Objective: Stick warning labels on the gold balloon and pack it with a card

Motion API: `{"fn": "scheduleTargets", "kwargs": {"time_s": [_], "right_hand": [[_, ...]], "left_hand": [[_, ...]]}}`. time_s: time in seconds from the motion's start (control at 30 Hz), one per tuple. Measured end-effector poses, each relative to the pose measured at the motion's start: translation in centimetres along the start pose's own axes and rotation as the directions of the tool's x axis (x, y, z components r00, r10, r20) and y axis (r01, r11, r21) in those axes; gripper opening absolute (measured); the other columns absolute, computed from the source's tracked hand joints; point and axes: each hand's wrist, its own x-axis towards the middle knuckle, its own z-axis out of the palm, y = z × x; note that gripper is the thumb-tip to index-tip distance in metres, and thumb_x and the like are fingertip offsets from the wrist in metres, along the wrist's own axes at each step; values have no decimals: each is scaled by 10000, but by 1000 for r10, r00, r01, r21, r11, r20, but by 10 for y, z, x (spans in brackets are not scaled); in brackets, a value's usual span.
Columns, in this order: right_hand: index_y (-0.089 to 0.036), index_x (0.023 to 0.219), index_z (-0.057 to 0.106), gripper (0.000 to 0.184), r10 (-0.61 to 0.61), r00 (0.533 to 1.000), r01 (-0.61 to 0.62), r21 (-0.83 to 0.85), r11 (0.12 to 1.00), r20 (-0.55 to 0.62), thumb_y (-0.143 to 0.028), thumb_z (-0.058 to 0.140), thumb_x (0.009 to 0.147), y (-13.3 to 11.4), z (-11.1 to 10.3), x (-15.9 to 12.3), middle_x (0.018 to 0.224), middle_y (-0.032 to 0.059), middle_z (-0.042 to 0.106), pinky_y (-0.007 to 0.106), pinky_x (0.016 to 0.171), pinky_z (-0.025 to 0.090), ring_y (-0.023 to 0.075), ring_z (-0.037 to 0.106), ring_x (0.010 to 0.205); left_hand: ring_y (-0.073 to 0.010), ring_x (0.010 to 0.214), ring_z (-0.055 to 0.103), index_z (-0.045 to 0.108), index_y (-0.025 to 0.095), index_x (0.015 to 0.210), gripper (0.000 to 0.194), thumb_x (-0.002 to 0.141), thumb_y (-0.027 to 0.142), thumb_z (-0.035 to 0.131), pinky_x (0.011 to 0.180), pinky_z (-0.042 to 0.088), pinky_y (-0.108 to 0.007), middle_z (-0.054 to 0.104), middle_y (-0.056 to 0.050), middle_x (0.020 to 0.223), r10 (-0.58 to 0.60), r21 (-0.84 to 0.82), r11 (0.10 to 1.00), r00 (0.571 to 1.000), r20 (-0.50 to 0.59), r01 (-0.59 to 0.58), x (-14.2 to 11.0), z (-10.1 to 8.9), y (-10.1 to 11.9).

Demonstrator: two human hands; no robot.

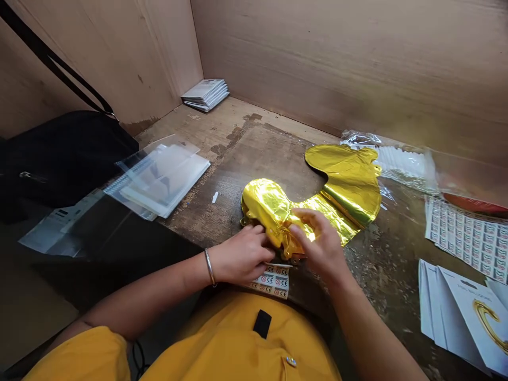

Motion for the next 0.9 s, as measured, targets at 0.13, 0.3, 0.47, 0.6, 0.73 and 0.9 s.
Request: {"fn": "scheduleTargets", "kwargs": {"time_s": [0.13, 0.3, 0.47, 0.6, 0.73, 0.9], "right_hand": [[-177, 1293, 531, 556, -237, 944, 307, -343, 888, 230, -238, 617, 747, 14, 4, -17, 1324, 141, 565, 534, 1045, 402, 307, 475, 1257], [-197, 974, 705, 237, -222, 937, 303, -314, 900, 269, -190, 524, 820, 6, 1, -11, 1122, 108, 690, 456, 936, 505, 249, 602, 1101], [-200, 1021, 682, 256, -171, 907, 299, -304, 905, 384, -186, 606, 776, -10, -3, 2, 1104, 90, 695, 401, 912, 505, 226, 631, 1034], [-184, 870, 695, 181, -140, 931, 269, -373, 888, 338, -130, 535, 805, -7, 3, 2, 1048, 94, 703, 354, 859, 498, 210, 627, 974], [-181, 712, 678, 107, -6, 946, 107, -296, 949, 324, -167, 583, 760, -1, -8, 19, 777, 34, 699, 277, 687, 488, 168, 621, 728], [-131, 758, 661, 187, 111, 993, -121, -387, 914, -47, -291, 566, 776, 26, -77, 101, 649, 43, 659, 271, 539, 435, 157, 569, 569]], "left_hand": [[-244, 886, 523, 654, 197, 773, 129, 832, 255, 555, 786, 420, -380, 632, -61, 809, -29, -11, 1000, 999, 30, 29, 0, -3, 1], [-263, 1001, 501, 644, 191, 768, 99, 817, 252, 583, 878, 391, -404, 627, -72, 922, -17, -1, 1000, 1000, 1, 17, 1, -3, 1], [-260, 999, 502, 633, 189, 752, 82, 807, 220, 580, 874, 400, -406, 638, -56, 945, -23, -26, 999, 1000, 18, 23, 2, -4, 3], [-254, 993, 511, 629, 182, 772, 79, 819, 222, 580, 892, 411, -417, 649, -59, 995, -25, -35, 999, 999, 26, 26, 2, -5, 4], [-260, 1074, 509, 626, 179, 782, 56, 813, 197, 582, 954, 395, -438, 622, -71, 1198, 0, -64, 998, 1000, -27, -2, 0, -2, 2], [-259, 1132, 505, 610, 175, 752, 66, 809, 164, 578, 988, 387, -440, 577, -70, 1313, 34, -91, 995, 998, -61, -39, -2, 3, -2]]}}
